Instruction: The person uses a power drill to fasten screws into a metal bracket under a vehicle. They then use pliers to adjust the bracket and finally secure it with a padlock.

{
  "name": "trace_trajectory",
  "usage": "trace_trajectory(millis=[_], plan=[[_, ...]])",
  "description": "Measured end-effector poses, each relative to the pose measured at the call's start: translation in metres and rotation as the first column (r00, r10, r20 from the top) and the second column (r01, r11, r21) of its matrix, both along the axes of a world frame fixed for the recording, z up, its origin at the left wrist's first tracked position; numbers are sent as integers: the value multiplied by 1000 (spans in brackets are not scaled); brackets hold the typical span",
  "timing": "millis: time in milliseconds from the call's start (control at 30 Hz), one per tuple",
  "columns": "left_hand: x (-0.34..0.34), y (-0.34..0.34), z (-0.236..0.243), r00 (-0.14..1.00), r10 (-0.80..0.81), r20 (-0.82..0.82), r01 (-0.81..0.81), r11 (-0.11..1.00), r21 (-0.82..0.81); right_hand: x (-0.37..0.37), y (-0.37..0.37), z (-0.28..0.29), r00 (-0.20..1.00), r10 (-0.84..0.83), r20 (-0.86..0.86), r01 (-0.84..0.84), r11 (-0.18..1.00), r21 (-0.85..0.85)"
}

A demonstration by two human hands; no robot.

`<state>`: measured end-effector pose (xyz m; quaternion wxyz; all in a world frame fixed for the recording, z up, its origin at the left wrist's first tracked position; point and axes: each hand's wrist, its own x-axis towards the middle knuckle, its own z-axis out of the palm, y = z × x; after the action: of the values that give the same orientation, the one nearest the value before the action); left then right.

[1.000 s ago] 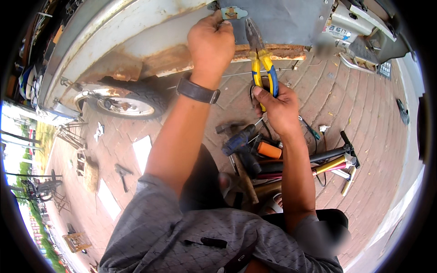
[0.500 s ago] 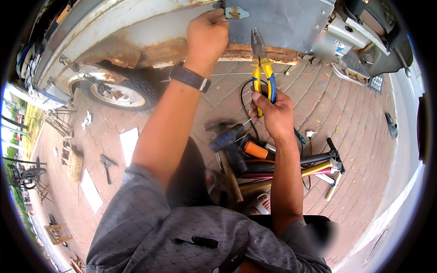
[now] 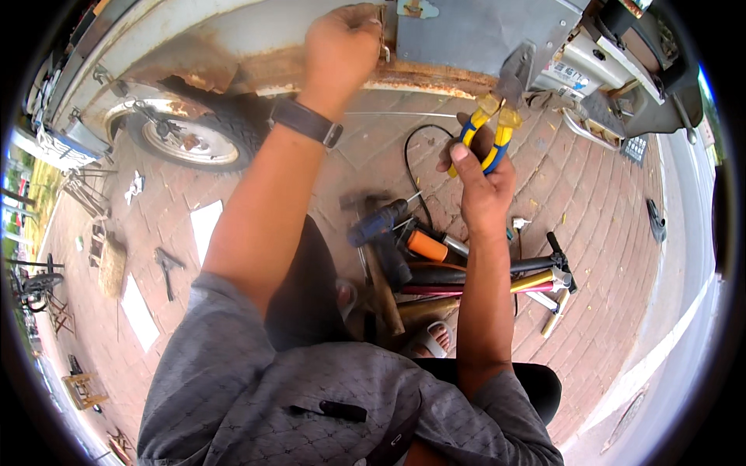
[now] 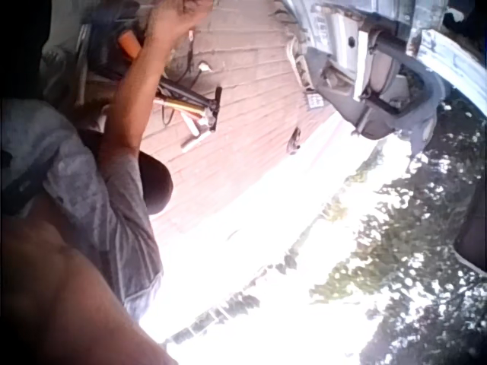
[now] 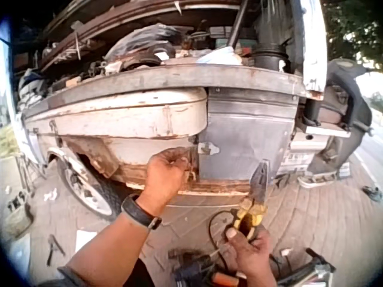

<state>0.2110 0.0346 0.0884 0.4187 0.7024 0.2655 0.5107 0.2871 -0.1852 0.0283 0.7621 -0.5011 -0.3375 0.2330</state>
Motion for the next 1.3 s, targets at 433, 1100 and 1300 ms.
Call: trace_trajectory(millis=[433,1100,1300], plan=[[-46,7,18,969,-68,-238,49,995,-87,49,-4,-92,999,27,28,3,667,-745],[-102,21,14,899,-159,-407,195,980,49,48,-25,-220,795,424,435,459,50,-887],[-116,44,15,717,121,-687,53,973,226,61,-36,-243,798,414,438,497,-40,-867]])
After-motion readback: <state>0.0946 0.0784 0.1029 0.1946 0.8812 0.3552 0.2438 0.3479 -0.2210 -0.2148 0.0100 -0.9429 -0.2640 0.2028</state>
